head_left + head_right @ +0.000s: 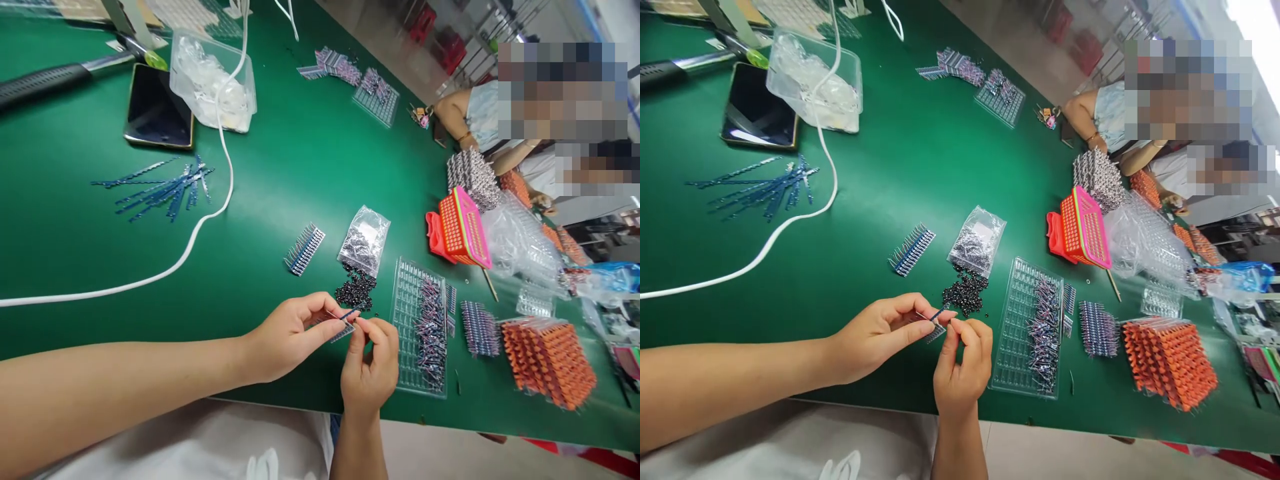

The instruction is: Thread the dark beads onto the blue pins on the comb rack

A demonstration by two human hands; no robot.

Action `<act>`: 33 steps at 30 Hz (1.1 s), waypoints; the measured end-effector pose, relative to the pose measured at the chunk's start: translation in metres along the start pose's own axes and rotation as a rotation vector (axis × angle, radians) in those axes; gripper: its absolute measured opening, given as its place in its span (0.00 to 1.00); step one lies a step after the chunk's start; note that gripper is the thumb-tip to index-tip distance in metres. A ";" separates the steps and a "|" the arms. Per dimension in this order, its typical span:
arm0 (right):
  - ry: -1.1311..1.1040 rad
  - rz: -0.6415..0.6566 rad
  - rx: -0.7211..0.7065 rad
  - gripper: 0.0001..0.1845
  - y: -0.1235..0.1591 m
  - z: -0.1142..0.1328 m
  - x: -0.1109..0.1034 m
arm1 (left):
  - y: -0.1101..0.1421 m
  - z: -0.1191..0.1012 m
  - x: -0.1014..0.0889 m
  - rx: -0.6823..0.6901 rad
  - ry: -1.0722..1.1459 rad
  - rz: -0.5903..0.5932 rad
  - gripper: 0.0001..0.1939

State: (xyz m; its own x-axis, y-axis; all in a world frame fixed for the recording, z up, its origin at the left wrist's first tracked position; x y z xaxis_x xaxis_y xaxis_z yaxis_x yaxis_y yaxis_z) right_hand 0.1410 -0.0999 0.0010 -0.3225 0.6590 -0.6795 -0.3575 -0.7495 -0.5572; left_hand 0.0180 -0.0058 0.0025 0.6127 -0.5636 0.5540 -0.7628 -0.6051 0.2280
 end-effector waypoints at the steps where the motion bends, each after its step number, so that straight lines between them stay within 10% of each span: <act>1: 0.016 -0.012 -0.009 0.10 0.001 0.000 0.000 | 0.000 0.000 0.001 -0.008 0.016 0.000 0.07; 18: 0.041 -0.003 0.066 0.09 0.004 -0.004 -0.002 | -0.001 -0.003 0.003 -0.101 0.029 -0.036 0.08; 33: -0.004 -0.012 0.068 0.09 0.004 -0.005 0.000 | 0.005 0.002 -0.001 0.149 -0.334 0.033 0.05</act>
State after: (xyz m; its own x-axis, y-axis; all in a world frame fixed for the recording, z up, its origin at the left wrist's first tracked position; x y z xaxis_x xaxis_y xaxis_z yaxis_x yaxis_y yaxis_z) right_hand 0.1446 -0.1033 -0.0034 -0.3212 0.6684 -0.6709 -0.4199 -0.7355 -0.5317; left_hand 0.0135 -0.0096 0.0012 0.6409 -0.7219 0.2610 -0.7597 -0.6451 0.0812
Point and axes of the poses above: each hand's wrist, its own y-axis away from the middle knuckle, its own x-axis out of the palm, z = x × y, the point moved 2 cm from there along -y, towards the middle knuckle, and after that the axes turned 5 degrees about y, right-handed, at the moved point
